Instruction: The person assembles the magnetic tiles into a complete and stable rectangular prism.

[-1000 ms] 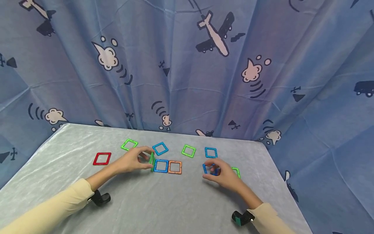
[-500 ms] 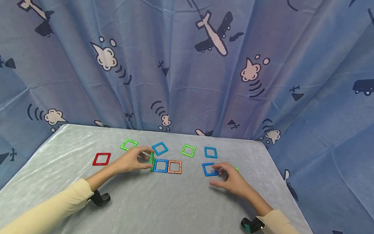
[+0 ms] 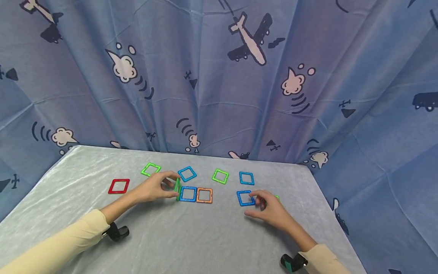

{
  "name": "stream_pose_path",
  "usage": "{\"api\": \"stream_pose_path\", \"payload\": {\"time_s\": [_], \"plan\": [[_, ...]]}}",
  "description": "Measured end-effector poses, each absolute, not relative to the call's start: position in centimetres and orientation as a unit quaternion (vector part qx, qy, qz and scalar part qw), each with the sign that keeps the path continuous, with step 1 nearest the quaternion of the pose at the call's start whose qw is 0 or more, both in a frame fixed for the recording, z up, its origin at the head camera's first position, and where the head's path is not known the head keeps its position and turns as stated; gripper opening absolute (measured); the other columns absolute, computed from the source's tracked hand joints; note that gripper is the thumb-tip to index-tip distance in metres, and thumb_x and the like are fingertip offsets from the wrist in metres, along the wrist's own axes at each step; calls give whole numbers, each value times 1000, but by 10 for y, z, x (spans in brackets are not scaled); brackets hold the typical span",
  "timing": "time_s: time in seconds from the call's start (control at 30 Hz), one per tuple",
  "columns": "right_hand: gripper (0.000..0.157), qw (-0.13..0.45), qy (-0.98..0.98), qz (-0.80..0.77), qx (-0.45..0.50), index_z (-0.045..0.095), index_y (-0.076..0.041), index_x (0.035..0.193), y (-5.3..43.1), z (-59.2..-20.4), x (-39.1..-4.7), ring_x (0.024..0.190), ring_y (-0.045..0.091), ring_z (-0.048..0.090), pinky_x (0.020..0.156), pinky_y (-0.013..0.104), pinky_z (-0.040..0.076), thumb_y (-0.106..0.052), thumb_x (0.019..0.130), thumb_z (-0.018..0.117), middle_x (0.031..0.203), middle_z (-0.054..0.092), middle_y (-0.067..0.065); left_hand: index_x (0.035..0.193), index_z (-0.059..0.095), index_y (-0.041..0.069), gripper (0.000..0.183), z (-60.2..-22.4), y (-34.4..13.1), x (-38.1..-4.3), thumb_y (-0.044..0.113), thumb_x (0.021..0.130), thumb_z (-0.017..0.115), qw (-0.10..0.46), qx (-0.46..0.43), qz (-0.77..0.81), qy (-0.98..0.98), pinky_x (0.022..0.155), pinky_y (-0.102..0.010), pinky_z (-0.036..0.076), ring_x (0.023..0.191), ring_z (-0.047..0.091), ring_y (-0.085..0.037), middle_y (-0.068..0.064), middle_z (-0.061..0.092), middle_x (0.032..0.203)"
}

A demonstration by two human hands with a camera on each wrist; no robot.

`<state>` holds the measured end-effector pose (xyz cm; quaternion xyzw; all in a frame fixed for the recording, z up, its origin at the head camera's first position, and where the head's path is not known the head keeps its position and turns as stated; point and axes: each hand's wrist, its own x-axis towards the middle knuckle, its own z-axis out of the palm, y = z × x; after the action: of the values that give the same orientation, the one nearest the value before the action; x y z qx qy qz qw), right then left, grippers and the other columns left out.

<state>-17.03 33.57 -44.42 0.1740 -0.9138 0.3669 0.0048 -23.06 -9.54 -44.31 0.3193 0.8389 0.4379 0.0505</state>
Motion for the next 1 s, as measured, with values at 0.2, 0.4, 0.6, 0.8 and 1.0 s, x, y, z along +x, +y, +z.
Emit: {"api": "stream_pose_path", "payload": {"time_s": [0.2, 0.4, 0.6, 0.8, 1.0], "plan": [[52, 1, -914, 368, 170, 68, -1, 117, 333, -444, -174, 74, 21, 51, 62, 28, 41, -24, 76, 92, 84, 56, 5, 131, 63, -1, 55, -442, -96, -231, 21, 86, 85, 53, 318, 438, 839, 84, -43, 55, 100, 67, -24, -15, 66, 123], [49, -2, -918, 356, 174, 70, -2, 114, 332, -448, -178, 76, 19, 52, 64, 27, 41, -23, 76, 92, 85, 55, 4, 130, 63, -1, 55, -443, -96, -231, 21, 86, 85, 56, 318, 438, 839, 85, -44, 55, 101, 68, -24, -14, 67, 122], [42, 5, -919, 354, 173, 72, -3, 110, 330, -452, -181, 77, 20, 52, 64, 27, 43, -21, 77, 92, 86, 56, 4, 130, 63, -1, 54, -443, -95, -231, 20, 86, 85, 54, 318, 438, 839, 85, -44, 56, 100, 68, -25, -14, 67, 121], [34, 22, -916, 352, 193, 75, -4, 103, 326, -455, -182, 75, 18, 54, 63, 26, 44, -16, 76, 92, 85, 59, 2, 130, 63, -1, 54, -444, -95, -232, 21, 86, 85, 54, 317, 438, 840, 85, -45, 55, 100, 68, -25, -13, 67, 120], [24, 31, -915, 341, 215, 76, -10, 94, 321, -455, -185, 74, 18, 55, 63, 26, 45, -14, 76, 92, 83, 60, 0, 130, 63, -1, 55, -444, -95, -232, 22, 86, 85, 54, 316, 436, 841, 85, -45, 55, 100, 68, -24, -12, 67, 120]]}}
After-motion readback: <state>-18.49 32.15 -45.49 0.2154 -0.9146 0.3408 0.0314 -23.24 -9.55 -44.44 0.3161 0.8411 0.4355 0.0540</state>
